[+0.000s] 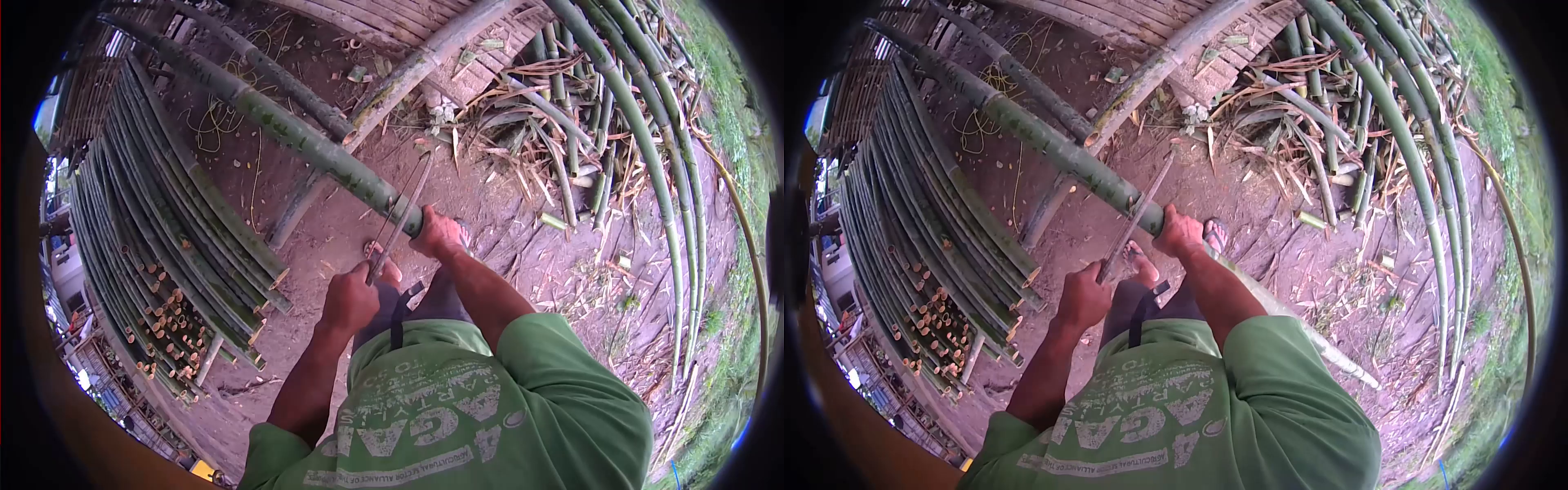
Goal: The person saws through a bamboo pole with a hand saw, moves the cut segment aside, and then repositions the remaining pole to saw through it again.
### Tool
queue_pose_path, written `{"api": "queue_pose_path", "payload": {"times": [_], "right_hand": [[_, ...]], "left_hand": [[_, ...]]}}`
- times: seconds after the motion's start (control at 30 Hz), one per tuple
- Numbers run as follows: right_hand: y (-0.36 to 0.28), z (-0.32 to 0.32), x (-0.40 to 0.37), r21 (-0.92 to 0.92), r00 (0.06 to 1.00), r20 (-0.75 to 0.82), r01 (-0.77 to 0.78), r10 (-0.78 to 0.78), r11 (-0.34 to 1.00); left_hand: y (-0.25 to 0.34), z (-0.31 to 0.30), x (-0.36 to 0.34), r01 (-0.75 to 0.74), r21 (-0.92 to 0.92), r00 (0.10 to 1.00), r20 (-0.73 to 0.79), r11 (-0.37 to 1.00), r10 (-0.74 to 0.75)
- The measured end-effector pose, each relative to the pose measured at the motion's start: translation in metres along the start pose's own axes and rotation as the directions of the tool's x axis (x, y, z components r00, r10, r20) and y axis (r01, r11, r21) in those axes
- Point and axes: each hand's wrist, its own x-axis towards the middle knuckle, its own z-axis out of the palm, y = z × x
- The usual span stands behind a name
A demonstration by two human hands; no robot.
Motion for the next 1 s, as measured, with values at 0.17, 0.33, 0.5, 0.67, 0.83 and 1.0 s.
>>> {"api": "queue_pose_path", "payload": {"times": [0.17, 0.33, 0.5, 0.67, 0.83, 1.0], "right_hand": [[-0.005, 0.008, -0.006, 0.017, 0.998, 0.052, -0.046, 0.045, 0.999], [0.004, 0.020, -0.003, 0.006, 0.999, 0.000, -0.035, 0.035, 0.999], [-0.005, 0.007, -0.011, 0.000, 0.999, 0.051, -0.015, 0.015, 1.000], [0.004, 0.028, 0.001, 0.049, 1.000, -0.029, -0.004, 0.006, 0.999], [0.007, 0.031, 0.002, 0.023, 0.999, -0.043, 0.007, -0.006, 1.000], [-0.007, 0.012, -0.008, -0.028, 0.994, 0.089, -0.058, 0.061, 0.998]], "left_hand": [[-0.010, -0.030, -0.081, 0.093, -0.022, 0.995, 0.028, 0.995, -0.092], [-0.023, 0.054, 0.082, 0.033, 0.023, 0.997, 0.062, 0.999, -0.034], [-0.003, 0.008, -0.006, 0.033, 0.067, 0.997, 0.064, 0.997, -0.038], [-0.012, -0.010, -0.044, 0.068, 0.056, 0.996, 0.053, 0.996, -0.071], [-0.022, 0.052, 0.072, 0.069, 0.035, 0.990, 0.124, 0.997, -0.073], [-0.017, 0.016, 0.023, 0.000, 0.051, 0.997, 0.083, 0.999, -0.004]]}}
